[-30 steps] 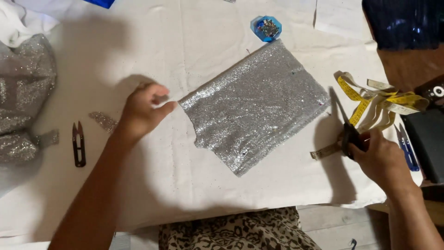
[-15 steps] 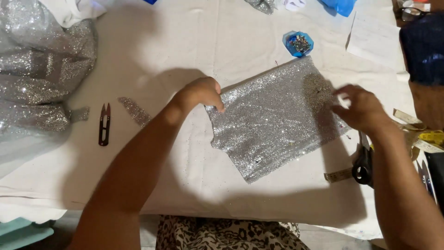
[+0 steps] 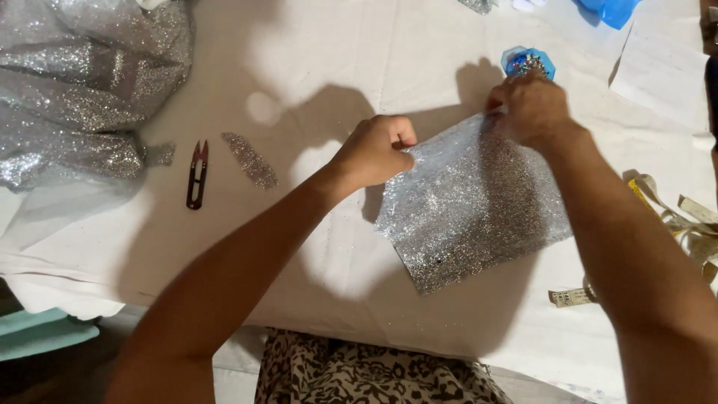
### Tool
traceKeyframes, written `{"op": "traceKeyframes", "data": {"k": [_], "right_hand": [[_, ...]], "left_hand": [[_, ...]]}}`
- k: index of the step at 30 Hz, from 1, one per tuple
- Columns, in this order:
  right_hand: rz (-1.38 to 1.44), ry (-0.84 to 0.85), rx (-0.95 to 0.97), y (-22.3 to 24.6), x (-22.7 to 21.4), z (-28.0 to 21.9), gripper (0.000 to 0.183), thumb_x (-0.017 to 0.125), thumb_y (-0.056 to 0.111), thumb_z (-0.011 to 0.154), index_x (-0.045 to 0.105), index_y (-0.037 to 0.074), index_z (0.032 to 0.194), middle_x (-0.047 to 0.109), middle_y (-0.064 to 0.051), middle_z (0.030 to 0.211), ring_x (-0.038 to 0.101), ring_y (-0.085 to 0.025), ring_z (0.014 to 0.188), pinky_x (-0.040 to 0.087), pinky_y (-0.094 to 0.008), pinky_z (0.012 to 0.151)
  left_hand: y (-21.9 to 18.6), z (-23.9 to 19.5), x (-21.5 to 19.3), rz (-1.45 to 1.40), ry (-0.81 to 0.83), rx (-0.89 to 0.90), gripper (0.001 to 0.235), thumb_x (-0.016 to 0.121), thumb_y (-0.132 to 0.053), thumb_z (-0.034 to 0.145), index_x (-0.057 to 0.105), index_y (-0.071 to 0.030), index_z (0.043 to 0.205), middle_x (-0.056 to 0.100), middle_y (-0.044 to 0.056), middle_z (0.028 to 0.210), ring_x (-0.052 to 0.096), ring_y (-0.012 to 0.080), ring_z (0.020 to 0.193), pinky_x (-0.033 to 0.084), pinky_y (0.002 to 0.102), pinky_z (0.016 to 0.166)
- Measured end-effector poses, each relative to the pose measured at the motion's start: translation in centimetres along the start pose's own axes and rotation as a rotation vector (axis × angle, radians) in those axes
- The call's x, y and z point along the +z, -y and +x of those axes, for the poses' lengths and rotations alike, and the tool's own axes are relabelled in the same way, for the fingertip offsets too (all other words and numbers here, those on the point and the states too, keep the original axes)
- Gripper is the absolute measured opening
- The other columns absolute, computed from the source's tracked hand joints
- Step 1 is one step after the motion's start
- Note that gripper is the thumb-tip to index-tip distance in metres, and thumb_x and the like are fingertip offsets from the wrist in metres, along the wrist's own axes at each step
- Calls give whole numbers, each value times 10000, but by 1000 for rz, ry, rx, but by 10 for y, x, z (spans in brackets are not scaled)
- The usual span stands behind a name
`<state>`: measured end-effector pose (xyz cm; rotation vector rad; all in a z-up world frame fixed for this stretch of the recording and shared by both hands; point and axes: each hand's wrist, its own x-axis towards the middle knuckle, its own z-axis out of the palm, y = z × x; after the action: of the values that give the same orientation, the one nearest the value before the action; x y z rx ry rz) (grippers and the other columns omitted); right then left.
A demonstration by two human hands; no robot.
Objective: Measuring, cutting, and pinning a piece of silver glitter fabric to prepare it for sewing.
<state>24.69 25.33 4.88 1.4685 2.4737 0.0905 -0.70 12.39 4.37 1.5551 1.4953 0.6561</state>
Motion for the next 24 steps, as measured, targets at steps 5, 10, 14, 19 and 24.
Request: {"op": "traceKeyframes", "data": {"k": [5, 10, 14, 19, 24], "right_hand": [[278, 91, 205, -6, -60, -41, 170, 642, 113, 961, 678, 184, 1111, 709, -101, 1207, 676, -317, 1012, 580, -465, 829], [773, -405, 23, -39, -77, -67, 159, 664, -123, 1009, 641, 3, 1103, 662, -158, 836, 661, -199, 710, 537, -301, 639], [892, -686, -216, -36, -80, -85, 189, 492, -216, 1189, 524, -31, 1207, 606, -189, 1216, 694, -274, 1070, 617, -345, 902], [910, -778, -347, -17, -43, -122, 227, 527, -296, 1069, 481, -94, 1162, 577, -319, 1388, 587, -390, 1325, 536, -432, 1091], [772, -641, -177, 8, 42, -152, 182, 654, -167, 950, 626, -2, 1019, 653, -191, 1234, 634, -313, 1226, 486, -409, 1107]], "left_hand": [[-10, -10, -9, -183, -93, 201, 159, 770, -68, 793, 621, -123, 791, 659, -53, 782, 601, 67, 754, 471, 233, 672], [-38, -18, -47, -256, -216, 501, 158, 759, -52, 826, 631, -118, 891, 668, -24, 864, 605, 84, 756, 500, 226, 688], [-81, -76, -76, -217, -370, 631, 174, 688, -19, 834, 547, -122, 842, 570, -31, 785, 521, 75, 684, 444, 228, 650], [-72, -127, -53, 100, -418, 837, 149, 559, 29, 773, 501, -49, 887, 566, 90, 921, 566, 260, 893, 472, 370, 778], [13, -138, 53, 416, -368, 799, 166, 632, 75, 861, 601, -8, 1001, 636, 199, 1150, 635, 334, 1028, 547, 464, 847]]}}
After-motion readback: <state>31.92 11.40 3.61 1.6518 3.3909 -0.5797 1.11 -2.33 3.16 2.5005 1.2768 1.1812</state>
